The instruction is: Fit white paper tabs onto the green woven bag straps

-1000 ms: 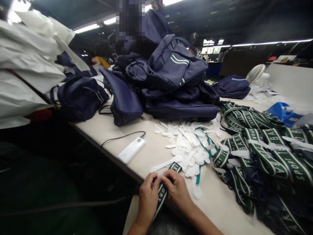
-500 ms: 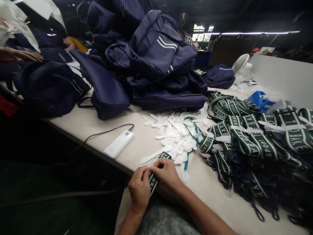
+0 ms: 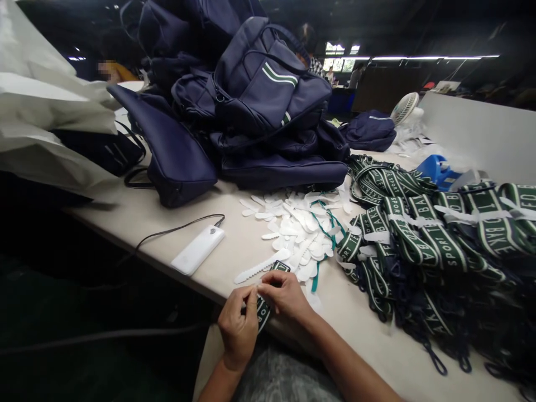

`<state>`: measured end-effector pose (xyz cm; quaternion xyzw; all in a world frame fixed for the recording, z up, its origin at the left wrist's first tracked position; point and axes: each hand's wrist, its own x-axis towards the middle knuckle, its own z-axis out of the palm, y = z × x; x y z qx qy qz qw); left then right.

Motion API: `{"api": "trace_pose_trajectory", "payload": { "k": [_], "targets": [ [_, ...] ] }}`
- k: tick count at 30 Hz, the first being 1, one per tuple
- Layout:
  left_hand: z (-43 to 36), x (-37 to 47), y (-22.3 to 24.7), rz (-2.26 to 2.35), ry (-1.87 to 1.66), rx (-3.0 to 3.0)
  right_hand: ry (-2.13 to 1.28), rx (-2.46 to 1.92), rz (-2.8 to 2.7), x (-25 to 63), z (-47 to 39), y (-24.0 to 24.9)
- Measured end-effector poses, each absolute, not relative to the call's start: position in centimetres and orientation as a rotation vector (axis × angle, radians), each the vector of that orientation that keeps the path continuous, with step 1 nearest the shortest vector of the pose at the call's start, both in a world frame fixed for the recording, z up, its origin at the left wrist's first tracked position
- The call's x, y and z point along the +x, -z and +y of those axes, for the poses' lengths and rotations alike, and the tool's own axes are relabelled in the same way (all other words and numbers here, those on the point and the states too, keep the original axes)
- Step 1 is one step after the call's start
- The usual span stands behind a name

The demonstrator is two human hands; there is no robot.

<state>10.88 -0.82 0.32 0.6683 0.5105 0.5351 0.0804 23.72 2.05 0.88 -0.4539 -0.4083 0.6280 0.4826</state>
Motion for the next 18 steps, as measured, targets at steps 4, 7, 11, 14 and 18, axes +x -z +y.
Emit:
{"api": "trace_pose_trajectory", "payload": {
  "k": [4,7,11,14,18],
  "targets": [
    [-1.1,10.7,0.1,1.522,-1.62,2.048,-1.383,-1.18,-1.173,23.4,2.0,-0.9],
    [-1.0,10.3,0.9,1.474,-1.655,2.123,-1.227,-1.274,-1.273,22.8,1.6,-1.0],
    [-0.3,9.2,1.3,1.335,-1.631,2.235,-1.061,-1.314,-1.312,22.2,1.0,-0.9],
    [-0.1,8.0,0.5,1.241,-1.537,2.258,-1.035,-1.278,-1.264,22.2,0.7,-0.9],
    [-0.2,7.0,-0.6,1.454,-1.303,1.899,-0.962,-1.204,-1.225,22.4,0.2,-0.9]
  ]
}}
